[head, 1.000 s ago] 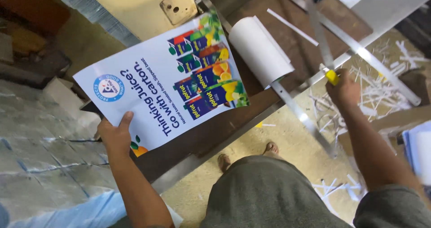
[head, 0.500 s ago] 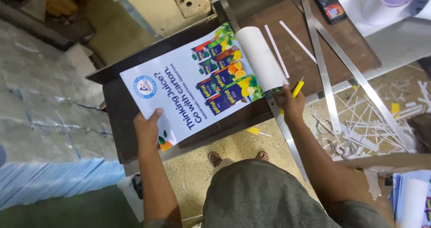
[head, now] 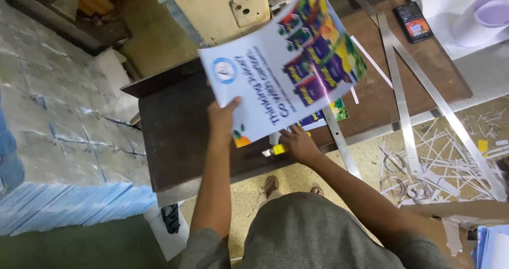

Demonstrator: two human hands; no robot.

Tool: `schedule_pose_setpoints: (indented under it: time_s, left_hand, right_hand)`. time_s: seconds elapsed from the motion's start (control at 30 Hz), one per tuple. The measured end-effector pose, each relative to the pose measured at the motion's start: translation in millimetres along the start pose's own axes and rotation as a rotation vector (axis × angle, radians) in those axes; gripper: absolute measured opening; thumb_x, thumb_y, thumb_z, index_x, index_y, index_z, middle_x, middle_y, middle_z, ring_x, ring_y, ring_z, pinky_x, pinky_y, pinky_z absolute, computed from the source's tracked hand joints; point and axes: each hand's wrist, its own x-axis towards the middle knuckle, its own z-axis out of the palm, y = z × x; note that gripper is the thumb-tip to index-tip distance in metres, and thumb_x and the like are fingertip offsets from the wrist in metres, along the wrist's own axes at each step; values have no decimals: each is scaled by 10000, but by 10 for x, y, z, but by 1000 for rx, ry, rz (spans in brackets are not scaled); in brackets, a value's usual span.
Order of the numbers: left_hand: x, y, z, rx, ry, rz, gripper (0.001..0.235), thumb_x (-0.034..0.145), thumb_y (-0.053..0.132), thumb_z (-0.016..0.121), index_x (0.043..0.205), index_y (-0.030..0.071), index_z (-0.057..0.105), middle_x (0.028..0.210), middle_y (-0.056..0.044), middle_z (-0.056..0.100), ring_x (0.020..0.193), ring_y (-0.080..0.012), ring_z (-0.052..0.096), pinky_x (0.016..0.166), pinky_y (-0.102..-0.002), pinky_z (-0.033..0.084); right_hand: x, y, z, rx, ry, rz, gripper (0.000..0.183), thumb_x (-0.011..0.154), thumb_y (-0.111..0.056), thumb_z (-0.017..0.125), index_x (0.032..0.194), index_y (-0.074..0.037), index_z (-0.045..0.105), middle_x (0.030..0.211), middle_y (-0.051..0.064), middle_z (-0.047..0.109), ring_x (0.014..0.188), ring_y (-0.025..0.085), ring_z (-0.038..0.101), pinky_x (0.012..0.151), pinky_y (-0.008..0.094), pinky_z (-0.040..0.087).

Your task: Trimming the white borders off printed posters using a metal ruler and a utility knife

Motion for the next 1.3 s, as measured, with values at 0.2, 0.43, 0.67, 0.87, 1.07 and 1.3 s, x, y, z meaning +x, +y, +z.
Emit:
schedule_pose_setpoints:
  time_s: [0.2,0.43,0.67,0.87,1.07,1.3]
  left_hand:
    - [330,-1042,540,741,-119,-5,360,791,278,857,1069,66,772,958,-176,775,981,-399,763,810,-510,614]
    - [101,-1019,176,1041,207,259,523,701,223,917,1127,121,630,1507,-184,417,1334,-446,442,1061,-595,390]
    - [455,-990,-11,576,-264,-361,867,797,279,856,1503,-5,441,1426,-234,617,1324,-390,607,1072,-500,514]
    - [699,-1145,-83,573,-426,-401,292,904,216,721,1111,15,762,1102,-124,802,996,-307,768,810,-442,552]
    - [1362,-1281,-1131,544,-432,-166,326,845,188,749,1082,-32,792,905,-77,786,807,-177,690,699,-384,549]
    - [1144,-303,-2041,371,-270,-307,434,867,159,764,1194,-123,725,1027,-249,737,868,-339,690,699,-458,538]
  right_hand:
    - [-157,-224,401,-137,-272,21,193,809,-249,631,915,-192,783,943,30,754,906,321,671,769,473,464]
    - [-816,-541,-570,454,-141,520,517,634,-278,917,1054,-83,688,945,145,754,888,424,729,732,522,595]
    - [-1328,-320,-1338,-384,-226,1156,778,686,-581,874,1147,18,691,1329,175,698,1191,304,669,897,459,640]
    - [-1557,-209,-1023,-277,-469,1387,210,1001,-346,679,1118,-173,657,852,1,768,610,123,704,440,264,599]
    - [-1944,155,-1187,-443,-520,1474,309,960,-472,671,1149,-233,617,774,-39,744,572,142,708,484,314,623]
    - [-1876,308,-1089,-271,-393,1533,591,889,-689,633,1170,-170,667,1152,94,761,975,316,751,745,467,619]
